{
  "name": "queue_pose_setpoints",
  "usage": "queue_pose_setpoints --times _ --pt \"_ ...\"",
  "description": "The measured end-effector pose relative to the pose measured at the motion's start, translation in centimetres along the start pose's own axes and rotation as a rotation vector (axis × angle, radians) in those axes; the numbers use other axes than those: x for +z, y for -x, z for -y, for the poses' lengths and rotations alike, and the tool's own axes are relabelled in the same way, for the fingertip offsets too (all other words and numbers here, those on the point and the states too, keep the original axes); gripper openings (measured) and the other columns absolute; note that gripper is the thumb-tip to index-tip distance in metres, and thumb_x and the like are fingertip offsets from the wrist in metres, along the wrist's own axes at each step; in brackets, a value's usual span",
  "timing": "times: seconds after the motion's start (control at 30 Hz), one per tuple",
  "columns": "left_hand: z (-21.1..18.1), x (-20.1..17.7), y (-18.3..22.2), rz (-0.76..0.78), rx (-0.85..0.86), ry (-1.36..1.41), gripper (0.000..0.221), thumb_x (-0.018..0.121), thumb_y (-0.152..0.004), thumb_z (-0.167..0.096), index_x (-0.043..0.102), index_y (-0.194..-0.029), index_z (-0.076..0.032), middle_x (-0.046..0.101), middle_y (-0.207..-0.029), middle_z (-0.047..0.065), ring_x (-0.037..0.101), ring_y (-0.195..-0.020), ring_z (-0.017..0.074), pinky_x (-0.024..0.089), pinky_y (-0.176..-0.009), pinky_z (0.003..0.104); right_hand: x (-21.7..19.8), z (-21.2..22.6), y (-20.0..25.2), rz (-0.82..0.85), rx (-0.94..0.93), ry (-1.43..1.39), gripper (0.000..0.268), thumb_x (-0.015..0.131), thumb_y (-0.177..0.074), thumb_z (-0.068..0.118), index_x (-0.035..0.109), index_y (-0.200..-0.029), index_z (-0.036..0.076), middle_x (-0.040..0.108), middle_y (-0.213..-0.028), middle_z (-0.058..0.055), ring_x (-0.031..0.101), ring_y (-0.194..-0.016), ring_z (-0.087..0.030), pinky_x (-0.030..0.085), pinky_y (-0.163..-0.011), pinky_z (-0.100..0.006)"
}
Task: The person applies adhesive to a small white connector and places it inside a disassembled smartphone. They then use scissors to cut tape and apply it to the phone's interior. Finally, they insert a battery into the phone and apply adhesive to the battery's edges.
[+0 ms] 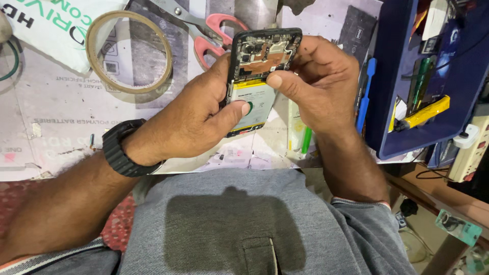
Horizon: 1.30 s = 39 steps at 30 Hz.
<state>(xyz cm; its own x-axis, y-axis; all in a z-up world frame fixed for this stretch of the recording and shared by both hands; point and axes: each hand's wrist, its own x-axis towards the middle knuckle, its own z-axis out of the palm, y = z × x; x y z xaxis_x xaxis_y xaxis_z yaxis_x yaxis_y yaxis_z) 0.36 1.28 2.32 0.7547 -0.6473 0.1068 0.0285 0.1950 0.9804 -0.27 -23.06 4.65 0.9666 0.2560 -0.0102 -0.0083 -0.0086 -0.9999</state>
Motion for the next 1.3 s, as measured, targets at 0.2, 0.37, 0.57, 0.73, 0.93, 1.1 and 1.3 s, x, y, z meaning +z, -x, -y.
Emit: queue_pose_setpoints --times 0.2,0.37,0.57,0.73,0.93,1.1,1.3 --pt "0.5 0.0 0.0 -0.011 -0.015 -0.037 0.064 0.056 -0.103 -0.002 0.026 -0.160 0.003 0.054 -0.150 0.017 0.054 -0.142 0.0220 0.044 -0.122 0.037 0.6 0.2 -0.3 -0.040 0.035 -0.057 0.025 0.078 -0.103 -0.002 0.065 -0.123 -0.007 0.075 -0.109 -0.013 0.072 -0.096 -0.013 0.061 -0.089 -0.025" --pt "0.9 0.2 -0.2 -0.021 -0.010 0.159 0.059 0.054 -0.110 -0.005 0.024 -0.159 0.004 0.053 -0.148 0.014 0.052 -0.141 0.0165 0.042 -0.128 0.036 0.9 1.1 -1.3 -0.071 0.009 -0.013 0.049 0.079 -0.090 0.007 0.055 -0.131 -0.005 0.074 -0.104 -0.011 0.073 -0.091 -0.013 0.062 -0.077 -0.025" --pt "1.5 -0.5 -0.3 -0.142 0.006 0.334 0.053 0.057 -0.109 -0.005 0.032 -0.155 0.000 0.057 -0.137 0.007 0.056 -0.123 0.0099 0.049 -0.112 0.030 0.5 3.1 0.7 0.217 -0.115 0.308 0.080 0.091 -0.088 0.008 0.039 -0.149 0.000 0.060 -0.135 -0.013 0.066 -0.111 -0.013 0.058 -0.089 -0.024" --pt "2.6 -0.4 0.2 -0.155 0.013 0.375 0.036 0.065 -0.114 -0.011 0.046 -0.143 -0.002 0.065 -0.129 0.004 0.062 -0.115 0.0081 0.056 -0.108 0.028 -0.3 2.3 1.4 0.264 -0.264 0.640 0.066 0.094 -0.088 0.006 0.057 -0.142 0.005 0.060 -0.140 -0.020 0.069 -0.104 -0.018 0.062 -0.086 -0.026" --pt "2.9 0.0 0.5 -0.169 0.032 0.386 0.027 0.066 -0.117 -0.017 0.055 -0.138 -0.004 0.068 -0.127 0.003 0.064 -0.115 0.0088 0.056 -0.105 0.028 -0.4 1.4 1.8 0.258 -0.345 0.676 0.062 0.094 -0.097 0.005 0.057 -0.147 0.008 0.059 -0.143 -0.020 0.073 -0.107 -0.019 0.066 -0.087 -0.025" --pt "3.1 0.4 0.2 -0.205 -0.059 0.643 0.029 0.059 -0.117 -0.015 0.055 -0.143 -0.003 0.068 -0.131 0.005 0.065 -0.118 0.0121 0.056 -0.108 0.033 0.2 1.6 1.8 0.214 -0.468 0.926 0.065 0.099 -0.091 0.012 0.059 -0.143 0.005 0.060 -0.140 -0.022 0.072 -0.106 -0.024 0.065 -0.085 -0.031" --pt "2.9 0.7 -0.4 -0.196 -0.107 0.824 0.036 0.057 -0.111 -0.010 0.056 -0.146 0.000 0.065 -0.141 0.009 0.062 -0.131 0.0178 0.052 -0.118 0.037 1.1 2.1 1.6 0.196 -0.494 1.082 0.062 0.097 -0.091 0.012 0.061 -0.141 0.004 0.058 -0.140 -0.025 0.070 -0.109 -0.028 0.064 -0.086 -0.033"
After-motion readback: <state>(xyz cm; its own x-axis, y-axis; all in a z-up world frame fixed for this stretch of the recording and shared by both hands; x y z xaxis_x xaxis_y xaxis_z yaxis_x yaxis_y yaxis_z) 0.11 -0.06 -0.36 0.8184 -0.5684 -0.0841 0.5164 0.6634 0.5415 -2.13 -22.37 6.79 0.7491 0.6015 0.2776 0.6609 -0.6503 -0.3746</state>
